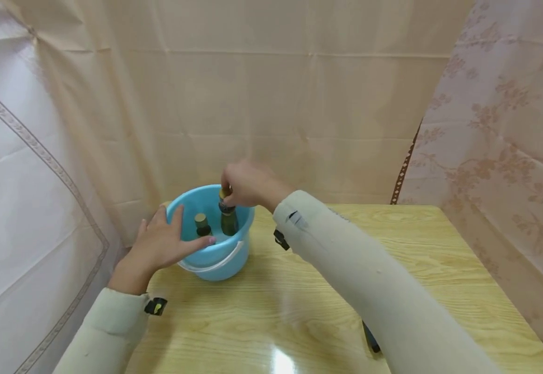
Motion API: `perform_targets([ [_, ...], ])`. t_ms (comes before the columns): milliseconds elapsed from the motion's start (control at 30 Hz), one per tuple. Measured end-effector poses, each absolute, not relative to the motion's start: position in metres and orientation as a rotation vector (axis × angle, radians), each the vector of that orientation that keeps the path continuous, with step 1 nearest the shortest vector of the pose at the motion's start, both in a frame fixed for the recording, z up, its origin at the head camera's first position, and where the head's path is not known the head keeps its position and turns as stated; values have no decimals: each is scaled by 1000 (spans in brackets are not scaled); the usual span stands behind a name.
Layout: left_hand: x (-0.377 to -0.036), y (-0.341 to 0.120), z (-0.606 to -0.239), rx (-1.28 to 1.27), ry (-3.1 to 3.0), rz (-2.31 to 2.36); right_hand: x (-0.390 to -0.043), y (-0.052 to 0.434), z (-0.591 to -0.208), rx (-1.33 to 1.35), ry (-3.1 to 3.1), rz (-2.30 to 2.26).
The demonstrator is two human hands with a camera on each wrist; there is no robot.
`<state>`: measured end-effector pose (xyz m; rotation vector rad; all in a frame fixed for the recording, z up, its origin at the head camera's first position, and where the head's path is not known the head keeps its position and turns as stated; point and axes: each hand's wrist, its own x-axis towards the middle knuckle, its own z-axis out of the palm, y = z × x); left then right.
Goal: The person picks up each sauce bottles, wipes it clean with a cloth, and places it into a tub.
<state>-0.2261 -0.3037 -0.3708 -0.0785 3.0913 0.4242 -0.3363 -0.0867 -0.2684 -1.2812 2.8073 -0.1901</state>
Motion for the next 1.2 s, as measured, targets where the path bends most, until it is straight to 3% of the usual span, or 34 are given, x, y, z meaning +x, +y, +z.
perform_targets([
  [567, -225, -302, -373, -68, 3108, 432, -340, -97, -310, -1402, 2801, 91],
  [1200, -222, -307, -371, -84, 3116, 434, -336, -109, -318, -1435, 2758, 177],
])
